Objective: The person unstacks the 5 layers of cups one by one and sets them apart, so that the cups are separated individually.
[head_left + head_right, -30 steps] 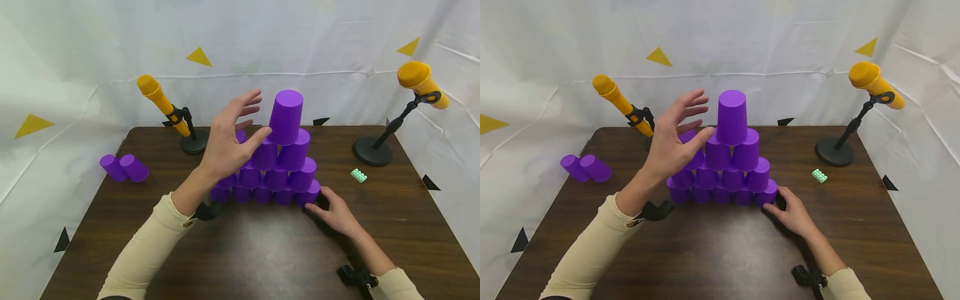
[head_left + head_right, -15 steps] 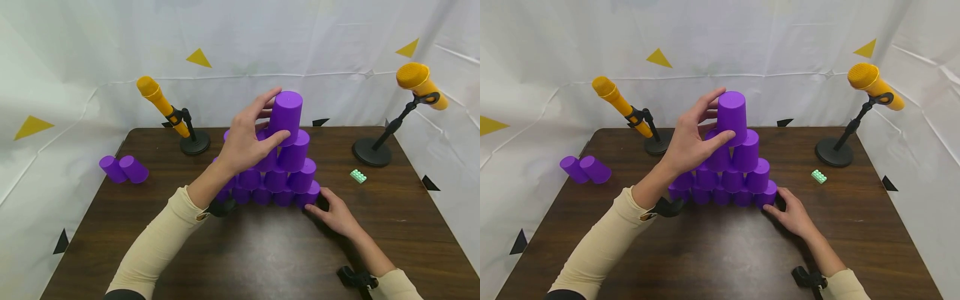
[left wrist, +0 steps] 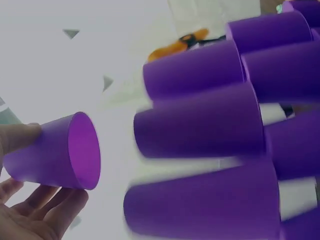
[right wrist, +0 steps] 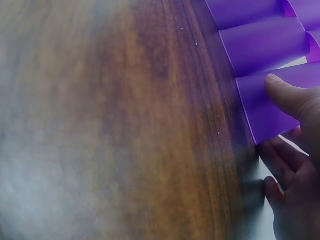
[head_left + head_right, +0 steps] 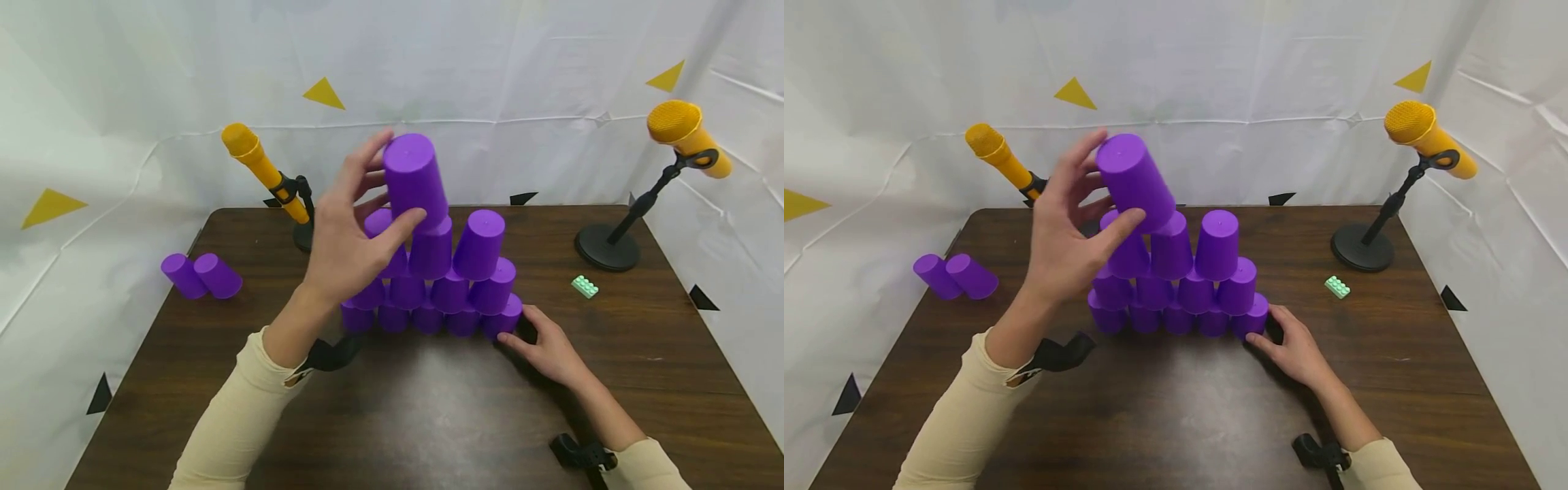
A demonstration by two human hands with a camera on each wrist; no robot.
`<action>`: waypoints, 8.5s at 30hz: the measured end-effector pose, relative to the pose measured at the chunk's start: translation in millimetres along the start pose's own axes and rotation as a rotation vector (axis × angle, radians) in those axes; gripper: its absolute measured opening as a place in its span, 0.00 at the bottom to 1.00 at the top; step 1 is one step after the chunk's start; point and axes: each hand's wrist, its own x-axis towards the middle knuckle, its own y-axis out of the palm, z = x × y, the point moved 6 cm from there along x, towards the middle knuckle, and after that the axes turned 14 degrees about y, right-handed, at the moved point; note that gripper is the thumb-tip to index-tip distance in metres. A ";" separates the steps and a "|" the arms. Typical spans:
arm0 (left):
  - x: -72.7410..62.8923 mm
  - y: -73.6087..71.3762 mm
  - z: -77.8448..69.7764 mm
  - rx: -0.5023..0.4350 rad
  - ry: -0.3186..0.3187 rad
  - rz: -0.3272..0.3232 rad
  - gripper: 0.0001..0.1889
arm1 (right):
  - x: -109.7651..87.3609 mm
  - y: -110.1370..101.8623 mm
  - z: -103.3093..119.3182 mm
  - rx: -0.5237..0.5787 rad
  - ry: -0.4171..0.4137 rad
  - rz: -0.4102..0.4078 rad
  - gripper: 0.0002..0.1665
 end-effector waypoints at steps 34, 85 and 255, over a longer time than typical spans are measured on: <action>-236.5 -199.2 164.3 0.927 -0.648 -0.014 0.34 | -1.1 -0.2 1.5 0.006 0.000 -0.006 0.35; -84.4 -47.9 38.5 0.275 -0.147 0.028 0.29 | 1.8 0.5 -1.4 0.009 -0.020 -0.020 0.35; -212.2 -194.8 54.3 0.806 -0.500 -0.232 0.22 | 1.7 0.7 -3.7 0.014 -0.005 -0.009 0.36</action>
